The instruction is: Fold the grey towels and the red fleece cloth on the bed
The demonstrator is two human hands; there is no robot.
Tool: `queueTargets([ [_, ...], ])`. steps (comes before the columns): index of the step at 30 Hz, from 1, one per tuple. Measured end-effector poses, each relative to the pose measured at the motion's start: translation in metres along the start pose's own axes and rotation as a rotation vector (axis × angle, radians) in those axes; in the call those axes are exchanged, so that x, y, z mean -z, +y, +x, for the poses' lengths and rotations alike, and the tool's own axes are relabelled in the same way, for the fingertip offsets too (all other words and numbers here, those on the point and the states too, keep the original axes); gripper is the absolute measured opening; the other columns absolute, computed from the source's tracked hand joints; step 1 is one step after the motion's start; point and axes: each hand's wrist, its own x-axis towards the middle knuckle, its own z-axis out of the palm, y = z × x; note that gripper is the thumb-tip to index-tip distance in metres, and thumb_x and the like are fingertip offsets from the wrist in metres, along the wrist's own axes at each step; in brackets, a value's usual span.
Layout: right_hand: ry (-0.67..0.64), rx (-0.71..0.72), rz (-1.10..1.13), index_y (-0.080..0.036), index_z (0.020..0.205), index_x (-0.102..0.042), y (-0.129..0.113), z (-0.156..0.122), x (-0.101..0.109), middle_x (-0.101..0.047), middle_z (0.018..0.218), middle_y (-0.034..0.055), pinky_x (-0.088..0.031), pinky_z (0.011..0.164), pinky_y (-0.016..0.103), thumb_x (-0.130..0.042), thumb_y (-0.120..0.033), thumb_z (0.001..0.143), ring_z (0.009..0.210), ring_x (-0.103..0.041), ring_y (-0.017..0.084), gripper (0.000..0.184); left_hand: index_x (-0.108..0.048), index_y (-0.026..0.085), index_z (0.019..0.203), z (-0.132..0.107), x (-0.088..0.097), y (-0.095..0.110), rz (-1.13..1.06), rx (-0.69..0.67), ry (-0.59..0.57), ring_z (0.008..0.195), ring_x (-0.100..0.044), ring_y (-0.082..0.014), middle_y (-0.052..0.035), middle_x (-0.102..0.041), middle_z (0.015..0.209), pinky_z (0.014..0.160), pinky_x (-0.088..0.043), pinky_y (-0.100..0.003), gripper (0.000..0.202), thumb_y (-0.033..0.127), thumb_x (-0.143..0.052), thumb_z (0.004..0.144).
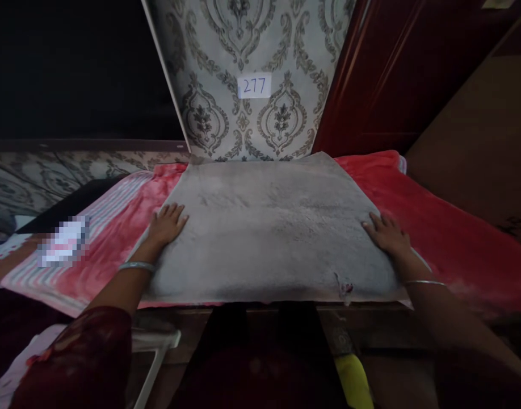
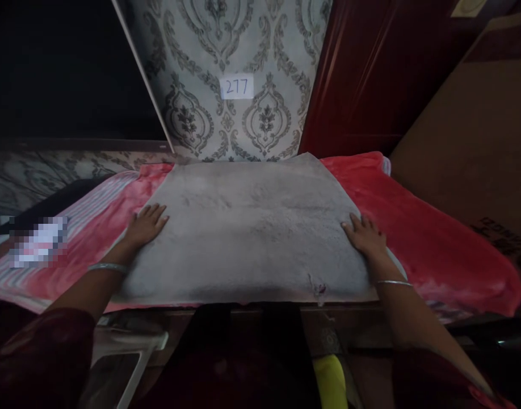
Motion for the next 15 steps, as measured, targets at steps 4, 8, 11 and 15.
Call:
queueTargets([
  [4, 0.038, -0.011, 0.027, -0.021, 0.153, -0.037, -0.001, -0.005, -0.001, -0.029, 0.160, 0.0188, -0.028, 0.111, 0.067, -0.021, -0.063, 0.097, 0.146, -0.027, 0.038, 0.072, -0.039, 0.014, 0.151, -0.007, 0.004, -0.004, -0.006, 0.129, 0.053, 0.145, -0.029, -0.0381, -0.0166, -0.034, 0.159, 0.113, -0.027, -0.060, 0.062, 0.046, -0.024, 0.099],
  [8, 0.066, -0.011, 0.068, -0.022, 0.150, -0.041, -0.006, 0.001, -0.002, -0.037, 0.156, 0.0189, -0.031, 0.108, 0.069, -0.027, -0.061, 0.095, 0.143, -0.032, 0.039, 0.069, -0.045, 0.016, 0.148, -0.006, 0.005, -0.002, -0.022, 0.129, 0.101, 0.144, -0.031, -0.0375, -0.0176, -0.036, 0.157, 0.113, -0.026, -0.061, 0.060, 0.046, -0.026, 0.099],
  [11, 0.084, -0.089, 0.133, -0.019, 0.151, -0.040, -0.010, 0.012, 0.002, -0.048, 0.147, 0.0214, -0.037, 0.103, 0.070, -0.036, -0.057, 0.092, 0.135, -0.044, 0.043, 0.070, -0.044, 0.019, 0.148, 0.005, 0.008, -0.007, -0.116, 0.173, 0.135, 0.144, -0.033, -0.0367, -0.0181, -0.034, 0.159, 0.112, -0.030, -0.060, 0.061, 0.049, -0.026, 0.098],
  [15, 0.126, -0.200, 0.171, -0.017, 0.152, -0.038, -0.021, 0.035, 0.009, -0.060, 0.133, 0.0231, -0.046, 0.096, 0.064, -0.045, -0.050, 0.089, 0.125, -0.055, 0.044, 0.071, -0.041, 0.014, 0.149, 0.030, 0.018, -0.017, -0.286, 0.393, 0.107, 0.137, -0.043, -0.0402, -0.0219, -0.044, 0.151, 0.101, -0.043, -0.056, 0.066, 0.047, -0.040, 0.093],
])
